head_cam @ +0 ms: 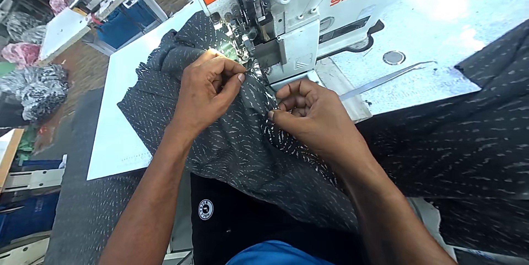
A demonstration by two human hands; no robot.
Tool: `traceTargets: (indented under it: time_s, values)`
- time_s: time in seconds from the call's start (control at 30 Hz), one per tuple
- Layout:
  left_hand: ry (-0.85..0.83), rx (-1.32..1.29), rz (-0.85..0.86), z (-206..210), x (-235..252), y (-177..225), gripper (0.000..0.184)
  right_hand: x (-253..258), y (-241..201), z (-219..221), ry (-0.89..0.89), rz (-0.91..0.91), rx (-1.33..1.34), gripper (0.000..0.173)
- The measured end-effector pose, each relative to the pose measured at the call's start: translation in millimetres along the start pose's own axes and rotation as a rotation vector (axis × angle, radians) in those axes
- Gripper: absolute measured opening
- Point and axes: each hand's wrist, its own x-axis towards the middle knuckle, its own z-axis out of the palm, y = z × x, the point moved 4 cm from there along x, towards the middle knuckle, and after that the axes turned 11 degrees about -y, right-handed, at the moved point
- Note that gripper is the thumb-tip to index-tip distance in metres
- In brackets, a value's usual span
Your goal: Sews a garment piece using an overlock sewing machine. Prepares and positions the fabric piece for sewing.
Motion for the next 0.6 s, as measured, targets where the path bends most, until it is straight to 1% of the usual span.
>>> traceTargets:
  time_s: [0.03,0.07,0.13,0.23,0.3,0.4,0.5,0.6]
  values:
    - [0.009,0.006,-0.019,0,1,1,0.014,2,-2,-1,-0.024,-0.001,-0.033,0.035]
    - [0.017,0.013,-0.042,1,1,1,0.013,3,-5,-2,-0.051,-0.016,-0.076,0.037]
    - [0.013,0.031,-0.075,2,2,2,0.012,5,-8,-1,-0.1,-0.067,-0.116,0.028]
    - [-0.018,0.026,-0.058,1,3,0,0.012,6,-10,2,-0.156,-0.112,-0.077,0.015]
    - [-0.029,0.014,-0.034,1,4,-1,0.013,6,-8,3,-0.157,-0.118,-0.05,0.012]
    - [-0.012,0.027,-0.032,3,3,-1,0.013,7,-3,4,-0.156,-0.143,-0.011,0.016]
    - [-0.009,0.041,-0.025,4,3,-1,0.013,10,0,6,-0.16,-0.166,0.061,0.025]
    - [-0.029,0.06,0.053,1,3,-3,0.014,16,-2,8,-0.206,-0.193,0.282,0.03]
